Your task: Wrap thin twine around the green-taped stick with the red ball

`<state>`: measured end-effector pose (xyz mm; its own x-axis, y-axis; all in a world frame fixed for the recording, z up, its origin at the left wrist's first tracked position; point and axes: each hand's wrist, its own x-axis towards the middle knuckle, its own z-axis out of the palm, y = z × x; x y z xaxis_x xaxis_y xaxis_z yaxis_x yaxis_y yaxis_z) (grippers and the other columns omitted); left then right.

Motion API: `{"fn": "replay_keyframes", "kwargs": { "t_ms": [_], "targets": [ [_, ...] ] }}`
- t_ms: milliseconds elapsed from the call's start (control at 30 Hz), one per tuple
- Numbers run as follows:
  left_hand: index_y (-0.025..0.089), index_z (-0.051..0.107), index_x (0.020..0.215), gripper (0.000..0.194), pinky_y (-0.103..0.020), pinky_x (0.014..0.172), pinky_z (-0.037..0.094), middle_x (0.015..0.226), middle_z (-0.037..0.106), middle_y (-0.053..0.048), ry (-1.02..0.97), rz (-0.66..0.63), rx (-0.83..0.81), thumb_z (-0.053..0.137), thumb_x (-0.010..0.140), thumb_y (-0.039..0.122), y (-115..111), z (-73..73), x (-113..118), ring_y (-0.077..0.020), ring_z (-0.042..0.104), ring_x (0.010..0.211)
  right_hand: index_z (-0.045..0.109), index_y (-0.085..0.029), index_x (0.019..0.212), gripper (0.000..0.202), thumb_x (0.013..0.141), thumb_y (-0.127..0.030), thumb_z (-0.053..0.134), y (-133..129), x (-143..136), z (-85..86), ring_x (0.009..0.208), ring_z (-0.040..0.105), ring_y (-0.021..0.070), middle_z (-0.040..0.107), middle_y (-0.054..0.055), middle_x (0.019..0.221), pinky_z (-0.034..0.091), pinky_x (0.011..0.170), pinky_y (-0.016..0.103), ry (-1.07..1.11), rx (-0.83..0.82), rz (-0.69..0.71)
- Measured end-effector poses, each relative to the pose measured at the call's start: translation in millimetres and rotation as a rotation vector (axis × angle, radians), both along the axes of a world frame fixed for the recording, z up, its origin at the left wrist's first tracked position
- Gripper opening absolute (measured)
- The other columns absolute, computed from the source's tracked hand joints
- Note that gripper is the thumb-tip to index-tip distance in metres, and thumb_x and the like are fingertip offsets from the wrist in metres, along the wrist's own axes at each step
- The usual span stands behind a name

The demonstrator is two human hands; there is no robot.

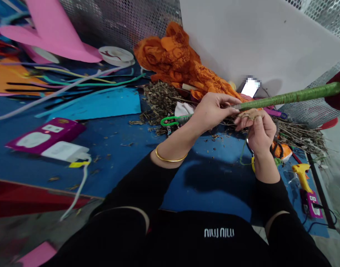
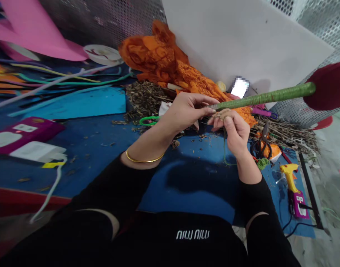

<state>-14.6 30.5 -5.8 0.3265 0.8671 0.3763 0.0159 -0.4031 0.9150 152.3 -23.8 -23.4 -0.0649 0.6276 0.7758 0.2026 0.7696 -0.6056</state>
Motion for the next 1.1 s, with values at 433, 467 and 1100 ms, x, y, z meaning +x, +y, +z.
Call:
{"fn": "replay_keyframes", "kwargs": {
  "t_ms": [433,467,1100],
  "targets": [
    [0.031,0.087,0.111,0.028,-0.03,0.083,0.057,0.098,0.086,0.001,0.411,0.274,0.202,0.074,0.086,0.03,-8,0.2,5,-0.0211,0.076,0.089,0.047,-0.023,0.081,0.026,0.107,-0.021,0.047,-10,-9,-0.3,0.058,0.043,0.0115,0.046,-0.003,0.065,0.034,0.056,0.027,-0.442,0.413,-0.315],
    [0.03,0.087,0.111,0.029,-0.03,0.084,0.057,0.099,0.086,0.001,0.415,0.264,0.204,0.073,0.086,0.029,-8,0.6,5,-0.0213,0.076,0.091,0.046,-0.023,0.082,0.025,0.106,-0.02,0.047,-10,-12,-1.0,0.058,0.042,0.0116,0.045,-0.003,0.065,0.034,0.056,0.027,-0.455,0.44,-0.326],
    [0.031,0.084,0.117,0.029,-0.034,0.075,0.051,0.105,0.084,-0.002,0.707,0.239,0.495,0.069,0.092,0.029,-15,-8.3,14,-0.024,0.075,0.095,0.072,-0.023,0.091,0.036,0.106,-0.052,0.056,-3,20,18.0,0.084,0.076,0.0167,0.076,0.003,0.086,0.065,0.083,0.035,-0.041,-0.065,-0.4]
  ]
}}
